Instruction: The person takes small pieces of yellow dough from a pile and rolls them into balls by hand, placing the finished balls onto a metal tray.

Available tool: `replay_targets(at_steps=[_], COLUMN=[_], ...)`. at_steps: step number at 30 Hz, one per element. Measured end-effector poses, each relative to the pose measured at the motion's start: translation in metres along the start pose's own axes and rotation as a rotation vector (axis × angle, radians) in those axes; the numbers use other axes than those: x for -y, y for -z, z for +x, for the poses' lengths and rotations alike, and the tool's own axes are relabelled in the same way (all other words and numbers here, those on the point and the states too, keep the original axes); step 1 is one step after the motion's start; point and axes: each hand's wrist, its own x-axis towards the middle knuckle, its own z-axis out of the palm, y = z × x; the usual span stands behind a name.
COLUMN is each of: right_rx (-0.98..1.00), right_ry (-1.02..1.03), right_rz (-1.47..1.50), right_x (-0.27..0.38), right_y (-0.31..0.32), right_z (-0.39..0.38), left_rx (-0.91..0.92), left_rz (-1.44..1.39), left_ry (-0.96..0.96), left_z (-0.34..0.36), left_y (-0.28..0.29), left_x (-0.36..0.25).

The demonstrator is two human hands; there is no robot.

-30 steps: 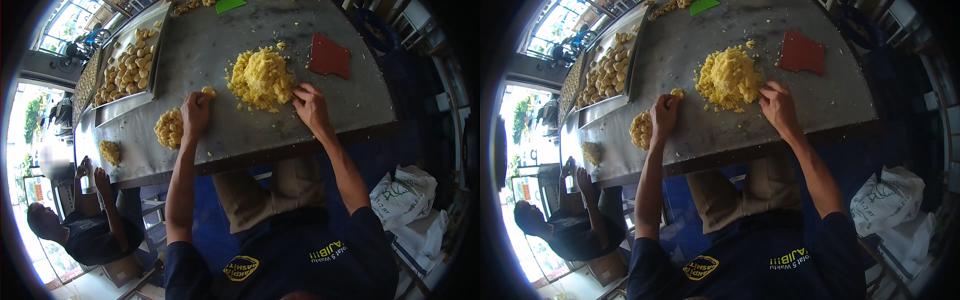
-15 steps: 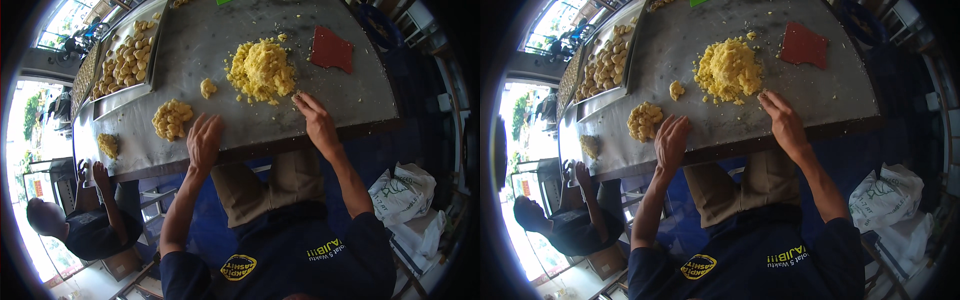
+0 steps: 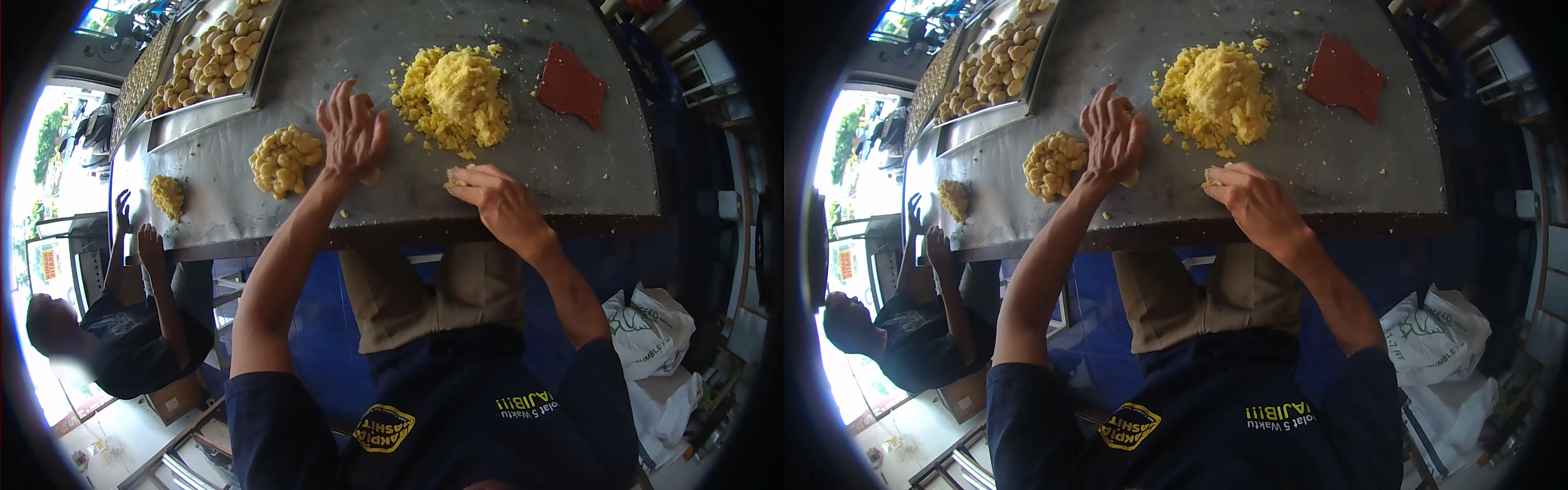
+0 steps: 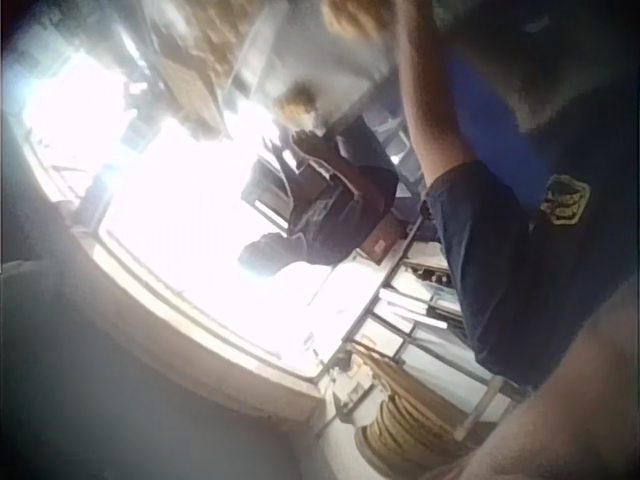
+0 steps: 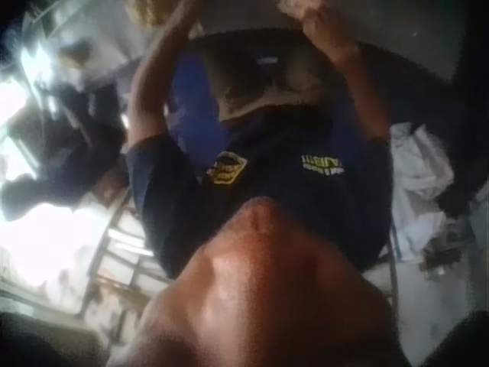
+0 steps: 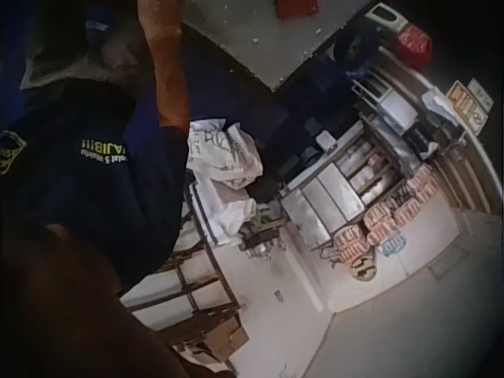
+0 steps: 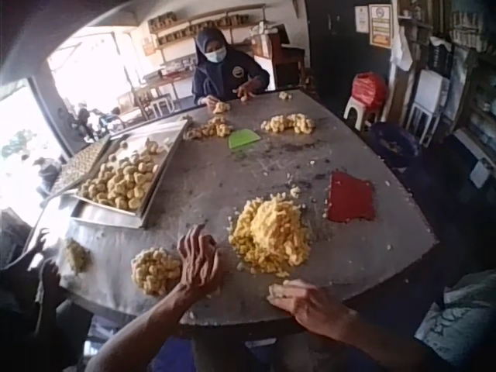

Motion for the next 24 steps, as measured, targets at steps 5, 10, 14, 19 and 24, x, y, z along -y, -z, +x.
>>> replay_targets(at_steps=[5, 10, 14, 19, 24], right_rx=[0.056, 0.014, 0.048, -0.018, -0.033], right_ry=[-0.191, -0.209, -0.135, -0.284, -0.416], right_rz=[-0.016, -0.002, 0.060, 0.142, 0.086], right_x=[-0.001, 0.007, -0.007, -0.015, -0.018], right_y=[0.013, 0.015, 0.012, 0.012, 0.016], right_z=[-0.017, -0.019, -0.025, -0.020, -0.027], left_rx=[0.011, -0.095, -0.004, 0.030, 0.164], left_rz=[0.176, 0.121, 0.441, 0.328, 0.263], left_ry=[-0.207, -0.109, -0.072, 0.136, 0.250], left_z=[0.000, 0.005, -0.020, -0.028, -0.070], left_y=[0.003, 0.008, 0.002, 0.017, 0.041], left_x=[-0.008, -0.005, -0.025, -0.040, -0.058])
